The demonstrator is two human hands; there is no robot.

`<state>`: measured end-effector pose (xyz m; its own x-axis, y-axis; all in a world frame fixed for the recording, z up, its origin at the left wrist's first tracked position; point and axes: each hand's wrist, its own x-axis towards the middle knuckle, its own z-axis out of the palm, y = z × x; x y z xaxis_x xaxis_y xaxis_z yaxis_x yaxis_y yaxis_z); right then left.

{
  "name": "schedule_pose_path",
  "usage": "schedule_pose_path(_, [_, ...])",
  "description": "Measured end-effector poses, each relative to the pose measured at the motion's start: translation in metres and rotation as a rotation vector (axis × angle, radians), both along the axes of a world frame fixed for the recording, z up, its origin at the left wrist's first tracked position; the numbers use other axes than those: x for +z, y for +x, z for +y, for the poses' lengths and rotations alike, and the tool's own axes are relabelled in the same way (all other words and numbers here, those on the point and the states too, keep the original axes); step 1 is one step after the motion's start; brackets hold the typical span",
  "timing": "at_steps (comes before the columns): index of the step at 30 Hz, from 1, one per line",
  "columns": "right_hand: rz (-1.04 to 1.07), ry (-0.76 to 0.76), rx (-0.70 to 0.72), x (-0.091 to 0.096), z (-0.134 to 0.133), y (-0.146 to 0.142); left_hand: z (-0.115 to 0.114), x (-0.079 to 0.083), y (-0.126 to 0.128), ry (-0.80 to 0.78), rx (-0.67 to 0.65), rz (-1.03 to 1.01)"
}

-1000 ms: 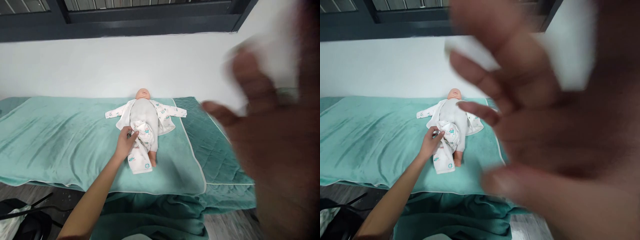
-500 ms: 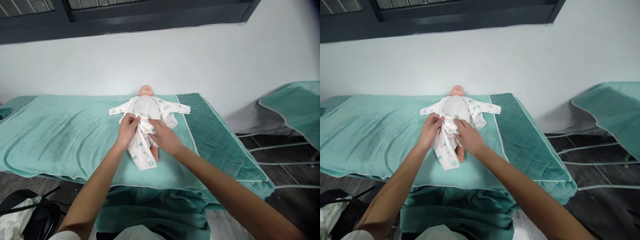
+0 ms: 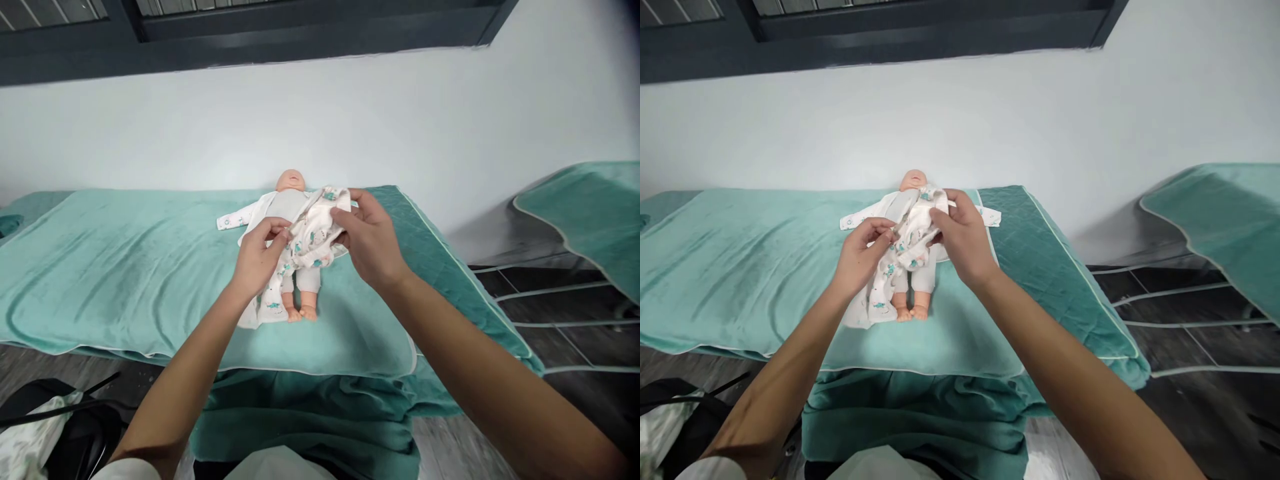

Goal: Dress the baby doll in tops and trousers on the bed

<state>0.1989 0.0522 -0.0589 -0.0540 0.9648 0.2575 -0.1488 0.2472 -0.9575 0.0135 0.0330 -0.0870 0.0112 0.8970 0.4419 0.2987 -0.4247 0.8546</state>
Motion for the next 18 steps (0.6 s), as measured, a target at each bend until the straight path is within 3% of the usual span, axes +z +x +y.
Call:
schedule_pose_path(7, [-0.082, 0.095, -0.001, 0.004, 0.003, 0.001, -0.021, 0.019, 0.004, 0.115, -0.193, 0.195])
schedule_pose_path(13, [-0.305, 0.308, -0.042, 0.005, 0.003, 0.001, -0.021, 0.022, 0.006, 0.213, -0.135, 0.551])
schedule_pose_path(15, [-0.328, 0.339, -0.06, 0.007, 0.001, -0.001, -0.018, 0.021, 0.006, 0.272, -0.094, 0.564])
schedule_pose_path(18, [-0.312, 0.33, -0.052, 0.012, -0.005, -0.003, -0.019, 0.022, 0.005, 0.369, -0.066, 0.384])
